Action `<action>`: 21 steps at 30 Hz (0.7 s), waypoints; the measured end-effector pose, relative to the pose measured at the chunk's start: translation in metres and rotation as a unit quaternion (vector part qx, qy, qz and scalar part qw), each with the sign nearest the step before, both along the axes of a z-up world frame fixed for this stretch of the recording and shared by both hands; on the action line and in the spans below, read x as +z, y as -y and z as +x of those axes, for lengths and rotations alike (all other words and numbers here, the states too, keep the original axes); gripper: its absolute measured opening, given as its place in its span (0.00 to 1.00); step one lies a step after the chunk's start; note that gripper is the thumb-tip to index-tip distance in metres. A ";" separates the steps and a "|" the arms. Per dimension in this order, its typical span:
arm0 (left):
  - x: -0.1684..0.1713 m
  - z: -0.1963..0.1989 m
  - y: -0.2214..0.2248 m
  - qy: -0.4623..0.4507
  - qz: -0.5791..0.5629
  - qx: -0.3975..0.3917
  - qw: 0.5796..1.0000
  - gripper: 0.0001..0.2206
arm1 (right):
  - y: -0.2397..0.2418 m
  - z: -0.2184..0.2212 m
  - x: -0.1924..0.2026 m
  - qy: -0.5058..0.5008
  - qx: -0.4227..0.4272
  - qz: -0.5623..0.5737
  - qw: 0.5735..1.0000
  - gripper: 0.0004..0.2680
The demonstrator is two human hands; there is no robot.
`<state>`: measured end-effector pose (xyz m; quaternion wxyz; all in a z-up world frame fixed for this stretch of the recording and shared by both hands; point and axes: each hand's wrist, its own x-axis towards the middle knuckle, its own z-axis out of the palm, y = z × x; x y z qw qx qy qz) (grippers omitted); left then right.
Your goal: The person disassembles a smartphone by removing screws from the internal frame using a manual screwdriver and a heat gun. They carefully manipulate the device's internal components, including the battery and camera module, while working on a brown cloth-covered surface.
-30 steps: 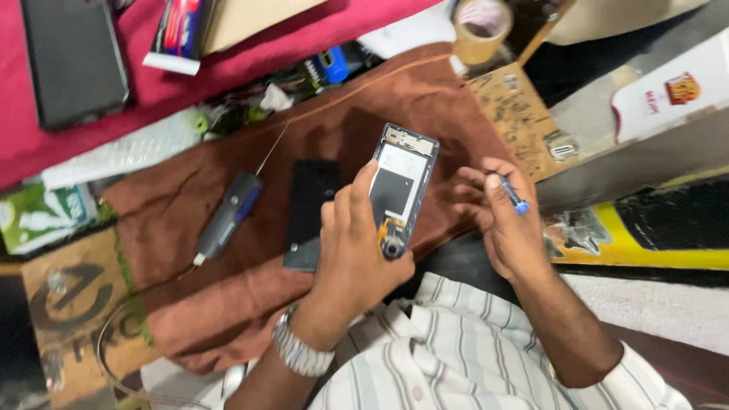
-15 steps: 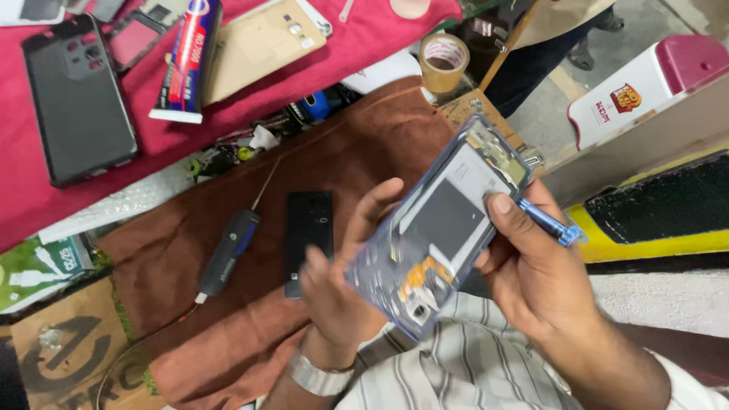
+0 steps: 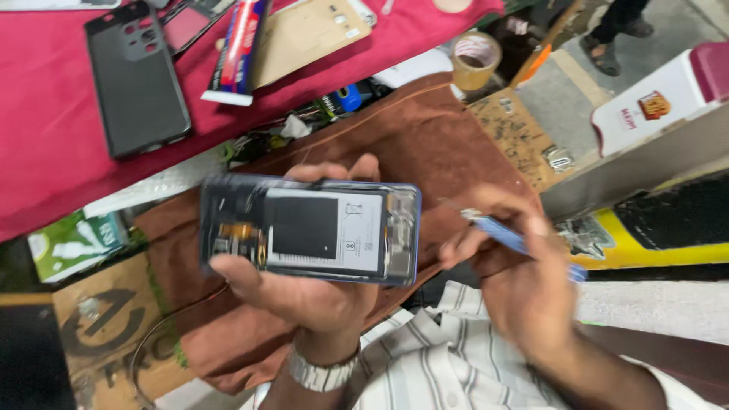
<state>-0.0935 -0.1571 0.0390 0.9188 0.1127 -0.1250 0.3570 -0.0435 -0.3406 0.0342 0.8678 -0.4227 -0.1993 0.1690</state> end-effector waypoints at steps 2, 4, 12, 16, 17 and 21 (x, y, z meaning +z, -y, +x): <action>0.004 -0.005 -0.011 -0.009 -0.007 -0.066 0.998 0.44 | 0.008 -0.001 0.010 0.053 -0.049 -0.045 0.996 0.19; 0.009 -0.008 -0.013 0.001 0.005 -0.111 0.994 0.44 | 0.013 -0.003 0.020 0.073 -0.096 -0.088 0.989 0.20; 0.016 -0.005 -0.006 0.038 0.005 -0.240 0.970 0.55 | 0.022 -0.010 0.027 0.272 -0.076 -0.198 0.938 0.09; 0.016 -0.006 -0.005 0.021 0.003 -0.268 0.963 0.56 | 0.026 -0.013 0.023 0.291 -0.087 -0.220 0.927 0.08; 0.016 -0.006 -0.004 0.021 0.000 -0.272 0.962 0.56 | 0.027 -0.014 0.022 0.290 -0.087 -0.224 0.926 0.08; 0.014 -0.006 -0.004 0.014 -0.008 -0.267 0.964 0.56 | 0.027 -0.012 0.023 0.311 -0.089 -0.234 0.917 0.08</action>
